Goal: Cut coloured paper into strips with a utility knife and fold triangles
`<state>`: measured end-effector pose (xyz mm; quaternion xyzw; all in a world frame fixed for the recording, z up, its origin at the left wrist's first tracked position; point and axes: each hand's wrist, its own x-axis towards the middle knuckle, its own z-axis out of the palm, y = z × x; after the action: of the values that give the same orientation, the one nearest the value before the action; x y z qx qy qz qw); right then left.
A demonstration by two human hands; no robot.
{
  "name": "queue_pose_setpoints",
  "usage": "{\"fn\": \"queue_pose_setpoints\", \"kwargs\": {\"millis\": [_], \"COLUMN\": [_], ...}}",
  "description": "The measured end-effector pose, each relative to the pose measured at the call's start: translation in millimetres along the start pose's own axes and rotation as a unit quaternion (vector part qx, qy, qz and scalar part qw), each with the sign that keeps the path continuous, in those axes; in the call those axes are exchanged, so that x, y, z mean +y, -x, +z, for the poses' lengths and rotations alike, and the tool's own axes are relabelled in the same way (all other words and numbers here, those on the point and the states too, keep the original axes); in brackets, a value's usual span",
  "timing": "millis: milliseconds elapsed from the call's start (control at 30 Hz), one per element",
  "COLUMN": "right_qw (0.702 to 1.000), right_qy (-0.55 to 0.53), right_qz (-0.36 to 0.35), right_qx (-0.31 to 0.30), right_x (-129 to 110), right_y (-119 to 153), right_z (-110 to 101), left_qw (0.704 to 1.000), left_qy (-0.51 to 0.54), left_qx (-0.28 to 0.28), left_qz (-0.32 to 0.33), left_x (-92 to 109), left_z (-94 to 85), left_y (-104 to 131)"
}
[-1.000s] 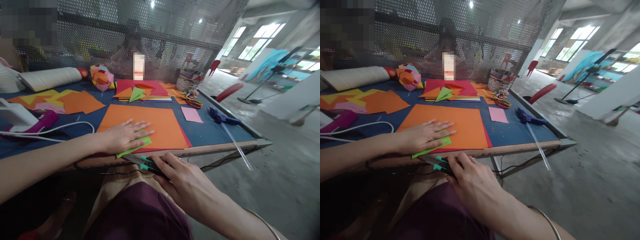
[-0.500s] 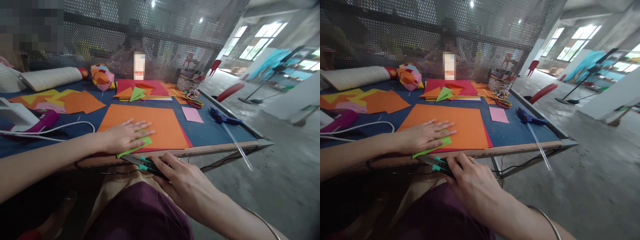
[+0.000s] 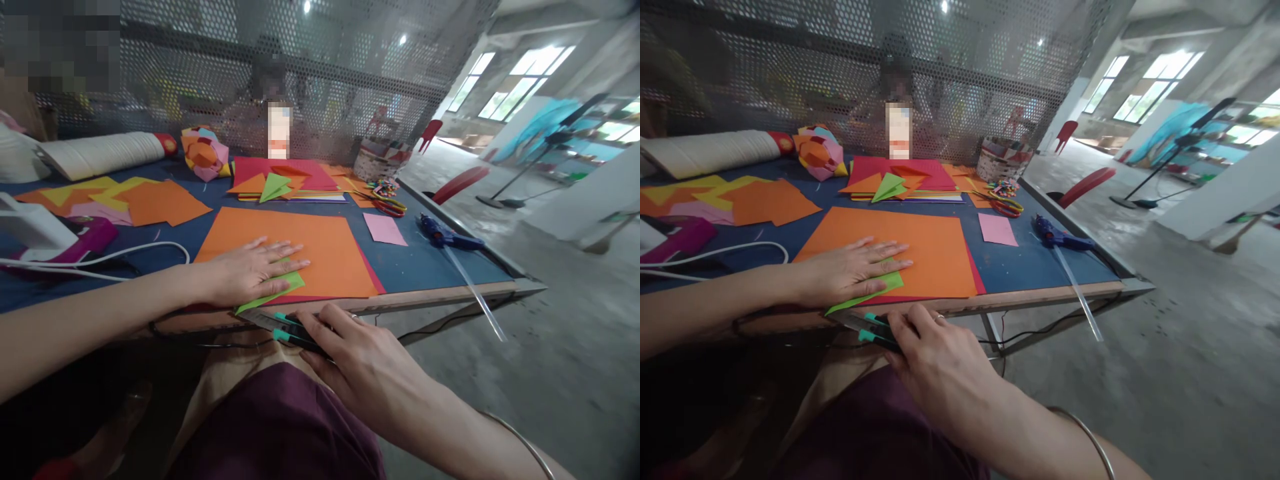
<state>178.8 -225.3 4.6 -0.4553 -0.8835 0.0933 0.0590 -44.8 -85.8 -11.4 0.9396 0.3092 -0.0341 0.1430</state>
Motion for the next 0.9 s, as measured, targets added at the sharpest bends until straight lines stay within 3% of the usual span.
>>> {"fn": "queue_pose_setpoints", "kwargs": {"millis": [200,333,400,500,633,733,900], "right_qw": [0.999,0.994,0.989,0.976,0.946,0.938,0.934], "right_qy": [-0.036,-0.071,-0.058,0.039,0.141,0.160,0.182], "right_qz": [-0.032,-0.053,-0.022,0.083,0.203,0.226,0.227], "right_qx": [-0.012,0.070,0.131,0.200,0.210,0.210,0.209], "right_x": [-9.5,-3.8,16.4,64.8,123.2,142.5,147.9], "right_y": [8.9,28.8,36.8,38.5,23.4,7.7,-13.8], "right_z": [-2.5,-15.6,-23.0,-30.8,-30.3,-23.1,-11.1], "left_qw": [1.000,1.000,0.999,0.998,0.976,0.958,0.955], "left_qy": [0.010,0.021,0.028,0.040,0.045,0.046,0.039], "left_qx": [0.006,0.007,0.014,0.050,0.144,0.153,0.112], "left_qz": [0.006,0.009,0.006,-0.026,-0.158,-0.239,-0.271], "left_x": [-2.6,-5.0,-5.0,-1.8,7.4,16.0,29.7], "left_z": [1.2,1.0,0.0,-3.8,-11.6,-15.2,-19.0], "left_y": [-0.9,-0.3,0.5,3.8,13.7,20.1,17.9]}}
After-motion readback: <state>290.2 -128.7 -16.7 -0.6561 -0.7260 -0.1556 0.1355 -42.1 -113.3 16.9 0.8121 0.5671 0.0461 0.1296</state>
